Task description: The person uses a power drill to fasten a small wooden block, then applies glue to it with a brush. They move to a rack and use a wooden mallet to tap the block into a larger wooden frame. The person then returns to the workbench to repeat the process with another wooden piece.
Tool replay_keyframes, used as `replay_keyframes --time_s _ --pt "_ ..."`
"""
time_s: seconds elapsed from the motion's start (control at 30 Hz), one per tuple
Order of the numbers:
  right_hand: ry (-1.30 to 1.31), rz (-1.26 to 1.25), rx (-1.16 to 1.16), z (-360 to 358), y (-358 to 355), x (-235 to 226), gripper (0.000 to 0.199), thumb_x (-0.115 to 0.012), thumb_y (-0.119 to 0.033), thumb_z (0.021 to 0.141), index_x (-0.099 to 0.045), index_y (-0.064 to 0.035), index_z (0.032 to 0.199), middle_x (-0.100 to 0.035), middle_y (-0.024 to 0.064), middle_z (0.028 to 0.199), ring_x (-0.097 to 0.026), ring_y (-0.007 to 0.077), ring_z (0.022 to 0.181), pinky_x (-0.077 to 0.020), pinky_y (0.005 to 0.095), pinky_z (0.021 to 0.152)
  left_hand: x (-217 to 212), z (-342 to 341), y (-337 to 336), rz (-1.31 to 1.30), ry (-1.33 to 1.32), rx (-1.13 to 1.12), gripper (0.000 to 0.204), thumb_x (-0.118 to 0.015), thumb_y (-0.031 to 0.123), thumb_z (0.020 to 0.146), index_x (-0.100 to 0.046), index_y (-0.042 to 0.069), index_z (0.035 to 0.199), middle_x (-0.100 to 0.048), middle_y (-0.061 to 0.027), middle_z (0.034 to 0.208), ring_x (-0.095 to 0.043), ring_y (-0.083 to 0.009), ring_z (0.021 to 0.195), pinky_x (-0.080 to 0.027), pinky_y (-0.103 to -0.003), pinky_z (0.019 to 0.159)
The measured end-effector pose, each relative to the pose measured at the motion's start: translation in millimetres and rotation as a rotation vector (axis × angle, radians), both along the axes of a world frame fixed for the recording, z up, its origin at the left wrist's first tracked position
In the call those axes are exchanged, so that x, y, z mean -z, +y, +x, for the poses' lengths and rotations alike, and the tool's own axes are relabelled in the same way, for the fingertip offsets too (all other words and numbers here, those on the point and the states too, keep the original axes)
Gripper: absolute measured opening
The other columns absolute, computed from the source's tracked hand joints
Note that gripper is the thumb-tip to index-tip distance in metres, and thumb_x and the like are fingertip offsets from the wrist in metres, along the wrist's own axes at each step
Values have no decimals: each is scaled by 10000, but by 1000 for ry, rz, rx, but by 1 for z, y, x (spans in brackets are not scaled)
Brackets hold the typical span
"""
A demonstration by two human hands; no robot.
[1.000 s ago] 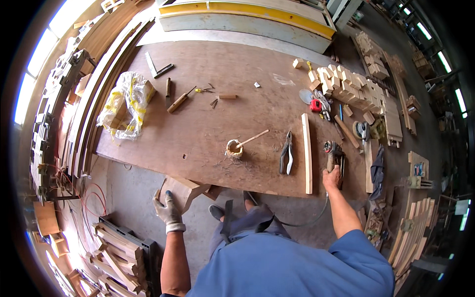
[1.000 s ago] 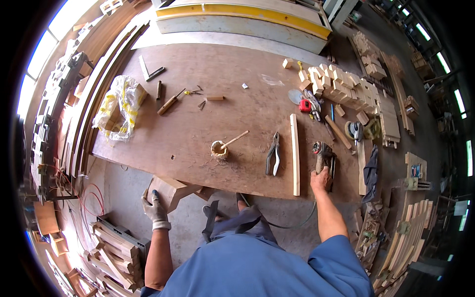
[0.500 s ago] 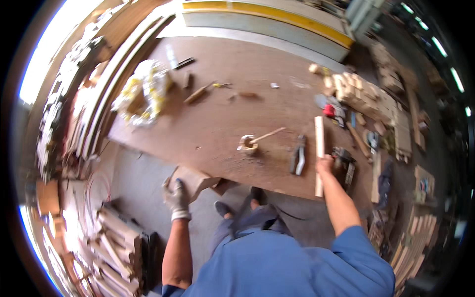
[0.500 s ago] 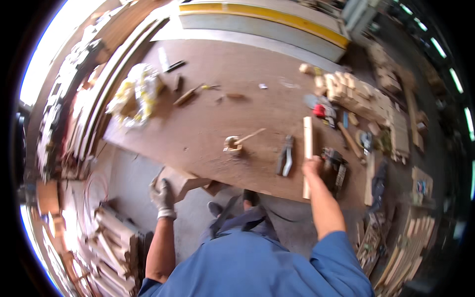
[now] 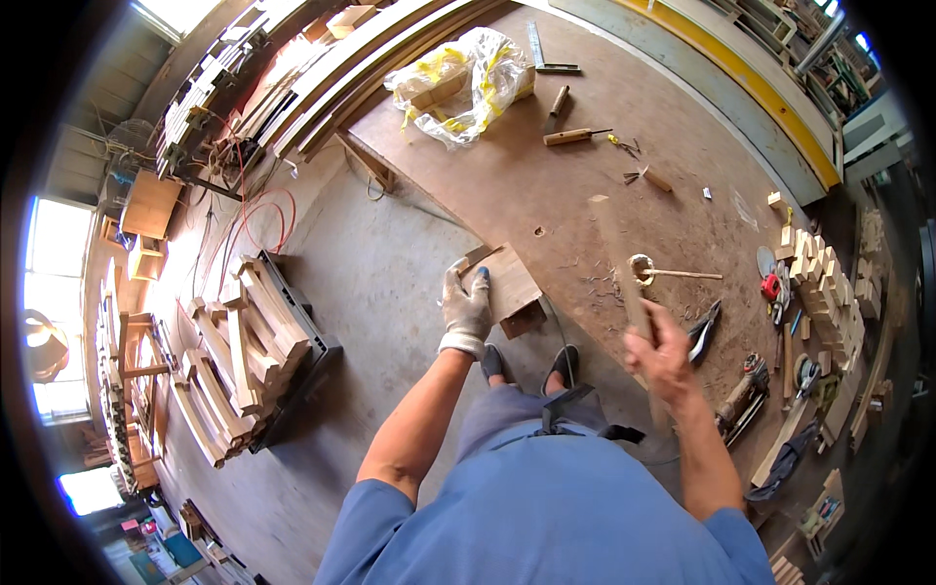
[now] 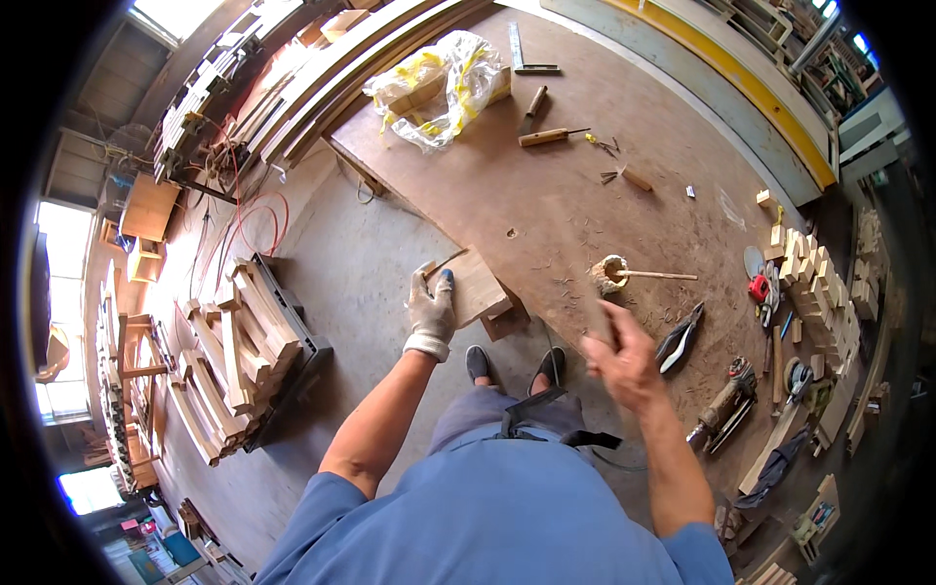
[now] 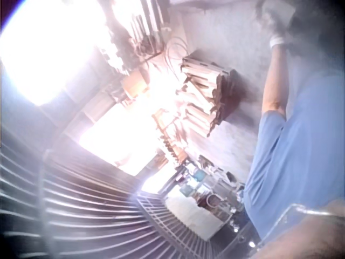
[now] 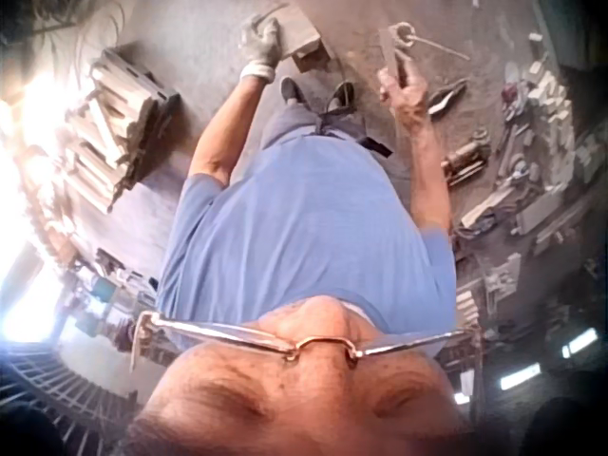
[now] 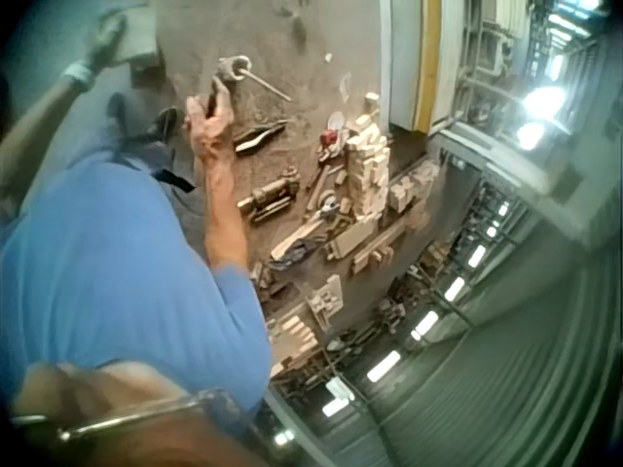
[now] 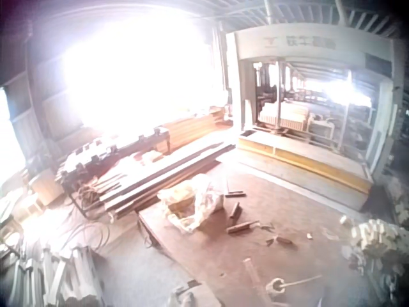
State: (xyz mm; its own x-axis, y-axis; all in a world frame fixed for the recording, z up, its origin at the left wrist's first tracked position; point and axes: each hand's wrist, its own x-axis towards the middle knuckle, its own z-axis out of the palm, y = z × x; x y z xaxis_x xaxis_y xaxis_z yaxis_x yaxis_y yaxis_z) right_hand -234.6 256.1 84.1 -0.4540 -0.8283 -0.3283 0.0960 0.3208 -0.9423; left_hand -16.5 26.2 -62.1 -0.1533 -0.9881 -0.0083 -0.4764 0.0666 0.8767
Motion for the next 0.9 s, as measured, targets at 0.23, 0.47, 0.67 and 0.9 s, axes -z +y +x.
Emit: replay_keyframes --time_s 0.23,0.47,0.67,0.9 --pt "-167 122 -261 21 -66 47 653 -556 -159 1037 -311 -141 1642 -654 96 920 -607 103 609 -572 286 572 -2 -1 -2 76 34 7 492 -707 286 972 -576 8 1356 -630 -256 1327 -613 -390 1238 -471 -448 1076" --pt "-108 251 -295 25 -75 63 601 -577 -241 1064 -371 -212 1628 -639 52 879 -577 85 591 -560 272 548 -14 -2 0 131 -28 -10 491 -721 302 959 -584 41 1352 -636 -257 1313 -613 -412 1228 -475 -459 1069" --pt "31 274 -320 35 -79 61 607 -595 -341 1063 -396 -190 1617 -646 69 845 -580 89 578 -547 292 548 -10 -2 -1 120 8 -12 492 -725 304 958 -585 44 1352 -639 -245 1318 -611 -406 1237 -472 -456 1073" --pt "307 220 -353 40 -84 68 607 -583 -372 1062 -410 -137 1594 -726 200 1013 -726 319 880 -575 399 823 -14 -2 -1 89 -63 1 490 -728 299 952 -584 47 1347 -638 -238 1309 -614 -408 1217 -475 -464 1060"
